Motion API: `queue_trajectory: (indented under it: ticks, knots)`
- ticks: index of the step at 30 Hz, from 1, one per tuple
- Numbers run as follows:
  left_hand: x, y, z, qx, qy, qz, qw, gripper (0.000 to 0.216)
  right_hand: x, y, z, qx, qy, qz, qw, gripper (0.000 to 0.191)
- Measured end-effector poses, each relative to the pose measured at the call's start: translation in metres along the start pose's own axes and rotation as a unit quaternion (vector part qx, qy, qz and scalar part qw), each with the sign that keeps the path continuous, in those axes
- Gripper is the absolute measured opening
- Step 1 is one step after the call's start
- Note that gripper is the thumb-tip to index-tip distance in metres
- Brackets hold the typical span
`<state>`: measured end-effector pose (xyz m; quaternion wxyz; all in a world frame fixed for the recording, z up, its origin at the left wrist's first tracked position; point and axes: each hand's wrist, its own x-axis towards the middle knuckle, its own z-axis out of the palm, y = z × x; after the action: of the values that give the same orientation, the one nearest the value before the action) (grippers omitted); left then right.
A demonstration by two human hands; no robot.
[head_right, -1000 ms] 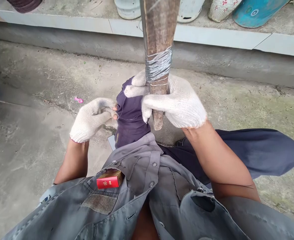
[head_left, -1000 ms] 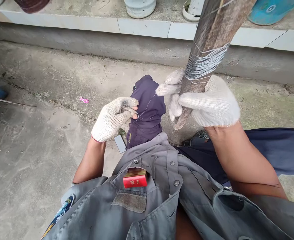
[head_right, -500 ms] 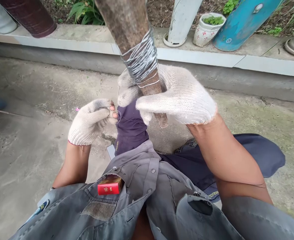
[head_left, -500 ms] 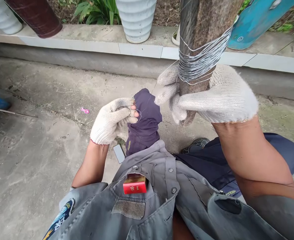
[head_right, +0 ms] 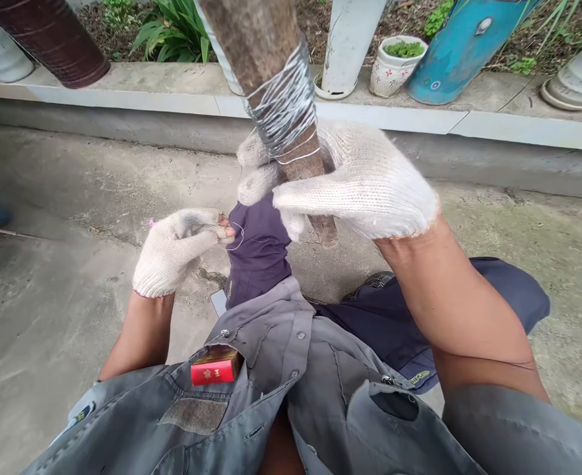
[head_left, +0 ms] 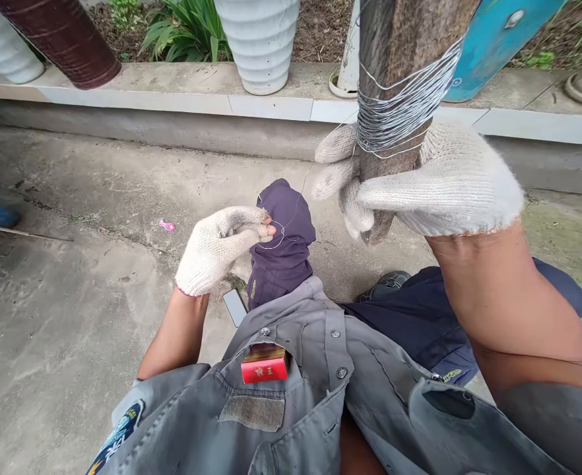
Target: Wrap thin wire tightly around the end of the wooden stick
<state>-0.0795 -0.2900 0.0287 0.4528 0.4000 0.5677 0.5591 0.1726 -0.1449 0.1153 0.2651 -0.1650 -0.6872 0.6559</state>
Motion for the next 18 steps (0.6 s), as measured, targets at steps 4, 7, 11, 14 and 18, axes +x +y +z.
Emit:
queue_trajectory:
  ticks: [4,7,11,14,18]
  knots:
    - [0.0,0.013,0.0,0.086,-0.053,0.023,0.995,0.041,0.008,-0.013,0.001,-0.065,-0.014,0.0,0.998,0.041]
    - [0.001,0.03,0.0,0.167,-0.081,0.047,0.982,0.039,0.018,-0.033,0.004,-0.166,-0.048,-0.025,0.985,0.03]
    - [0.007,0.046,0.001,0.282,-0.064,0.08,0.954,0.031,0.041,-0.063,0.013,-0.276,-0.13,-0.071,0.95,0.017]
    - [0.01,0.051,0.0,0.331,-0.034,0.084,0.939,0.016,0.062,-0.076,0.025,-0.35,-0.184,-0.114,0.911,0.027]
    - [0.01,0.051,-0.003,0.319,-0.056,0.075,0.943,0.015,0.082,-0.079,0.041,-0.388,-0.222,-0.176,0.877,0.027]
